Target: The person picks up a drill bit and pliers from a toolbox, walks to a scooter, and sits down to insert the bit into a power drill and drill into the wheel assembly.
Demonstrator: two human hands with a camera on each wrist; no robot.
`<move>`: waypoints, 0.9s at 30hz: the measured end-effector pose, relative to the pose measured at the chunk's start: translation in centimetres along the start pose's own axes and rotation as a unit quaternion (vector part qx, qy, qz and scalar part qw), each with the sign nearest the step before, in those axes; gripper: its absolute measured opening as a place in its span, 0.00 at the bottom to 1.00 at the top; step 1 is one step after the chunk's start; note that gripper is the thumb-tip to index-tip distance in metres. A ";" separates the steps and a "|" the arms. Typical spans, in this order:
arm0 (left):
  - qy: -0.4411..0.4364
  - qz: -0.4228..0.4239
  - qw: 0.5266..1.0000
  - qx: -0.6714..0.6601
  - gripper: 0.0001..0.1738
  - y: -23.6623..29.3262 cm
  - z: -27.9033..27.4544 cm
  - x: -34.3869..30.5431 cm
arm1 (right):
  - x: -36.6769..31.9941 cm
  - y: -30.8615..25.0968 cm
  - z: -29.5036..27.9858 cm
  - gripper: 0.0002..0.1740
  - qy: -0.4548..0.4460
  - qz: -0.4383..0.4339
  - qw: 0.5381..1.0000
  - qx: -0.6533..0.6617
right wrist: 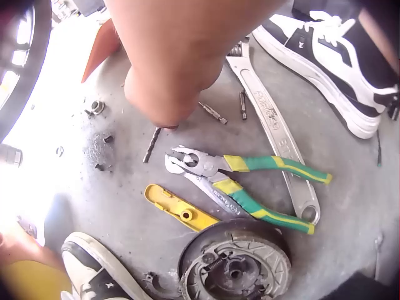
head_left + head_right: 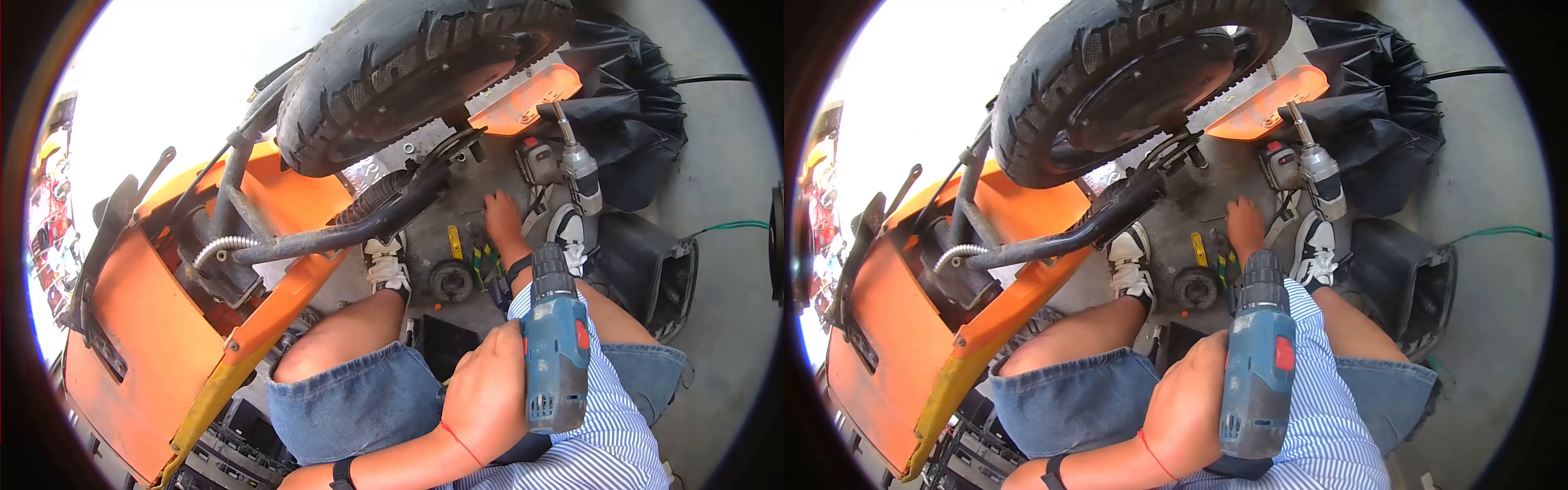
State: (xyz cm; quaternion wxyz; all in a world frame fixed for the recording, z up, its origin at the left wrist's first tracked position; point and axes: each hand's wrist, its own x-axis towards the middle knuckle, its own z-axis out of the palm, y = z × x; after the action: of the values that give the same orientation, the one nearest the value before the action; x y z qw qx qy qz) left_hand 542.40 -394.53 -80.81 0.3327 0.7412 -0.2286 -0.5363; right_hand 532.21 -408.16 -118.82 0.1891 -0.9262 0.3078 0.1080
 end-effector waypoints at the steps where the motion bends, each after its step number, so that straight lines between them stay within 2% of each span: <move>1: -0.014 -0.034 0.999 -0.039 0.36 -0.1 0.0 0.0 | 0.2 0.2 -0.1 0.08 -0.009 0.012 1.000 -0.002; 2: -0.011 -0.032 0.999 -0.037 0.36 -0.1 0.1 0.1 | 0.4 0.5 0.1 0.08 -0.005 0.010 1.000 -0.001; 4: 0.010 -0.035 0.993 -0.116 0.35 -0.2 0.3 0.2 | 0.7 1.4 1.4 0.07 -0.020 -0.073 0.993 -0.087; 7: 0.025 0.004 0.996 -0.091 0.33 -0.6 0.7 0.4 | -0.2 1.7 2.6 0.06 -0.039 -0.031 0.996 -0.075; 8: 0.022 0.001 0.996 -0.082 0.29 -0.4 0.7 0.4 | -1.0 1.8 2.9 0.06 -0.038 -0.026 0.996 -0.076; 10: 0.009 -0.006 0.996 -0.091 0.29 0.5 0.3 0.5 | -1.7 4.5 4.7 0.05 -0.121 0.142 0.982 0.026; 11: 0.000 -0.017 0.995 -0.100 0.28 1.0 0.2 0.4 | -1.4 3.5 1.9 0.05 -0.109 0.143 0.983 0.018; 12: 0.019 0.020 0.995 -0.098 0.28 1.0 0.6 0.3 | -1.2 2.0 -0.8 0.05 -0.171 0.253 0.938 0.163; 13: 0.021 0.035 0.994 -0.101 0.28 1.3 0.4 0.2 | -0.9 0.6 -3.8 0.06 -0.223 0.349 0.858 0.304; 14: 0.025 0.103 0.989 -0.105 0.28 1.7 0.2 0.0 | -0.8 0.1 -6.4 0.06 -0.211 0.348 0.864 0.298; 15: 0.028 0.169 0.979 -0.110 0.28 2.0 0.1 -0.3 | -0.7 -0.6 -9.4 0.06 -0.204 0.325 0.798 0.465; 16: 0.042 0.221 0.968 -0.109 0.28 1.7 0.4 -0.5 | -0.7 -1.1 -12.6 0.07 -0.191 0.289 0.707 0.617; 17: 0.041 0.236 0.964 -0.116 0.28 1.8 0.3 -0.7 | -0.9 -2.2 -17.0 0.06 -0.171 0.245 0.677 0.672; 19: 0.085 0.379 0.920 -0.047 0.29 2.6 -0.5 -1.2 | -2.2 -4.2 -26.0 0.07 -0.126 0.167 0.621 0.755; 20: 0.103 0.420 0.902 -0.016 0.29 3.1 -1.0 -1.7 | -3.6 -5.1 -30.2 0.07 -0.092 0.109 0.596 0.790; 21: 0.134 0.453 0.881 0.009 0.27 3.3 -1.2 -2.0 | -4.8 -5.0 -33.1 0.06 -0.041 0.093 0.557 0.824; 23: 0.145 0.502 0.851 0.052 0.26 3.4 -1.6 -2.9 | -9.2 -7.4 -40.2 0.05 0.058 0.047 0.528 0.846; 25: 0.150 0.540 0.825 0.068 0.25 3.4 -1.4 -3.4 | -13.7 -9.6 -44.5 0.06 0.133 -0.036 0.521 0.842; 27: 0.156 0.593 0.786 0.073 0.24 3.3 -1.0 -3.8 | -17.6 -11.1 -47.5 0.05 0.152 -0.076 0.530 0.831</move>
State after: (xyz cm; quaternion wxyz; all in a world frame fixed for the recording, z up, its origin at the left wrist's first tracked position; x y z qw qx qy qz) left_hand 542.16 -393.91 -75.76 0.5612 0.5549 -0.6071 -0.0922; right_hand 529.14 -410.46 -67.15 0.8314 -0.3735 0.2111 -0.3533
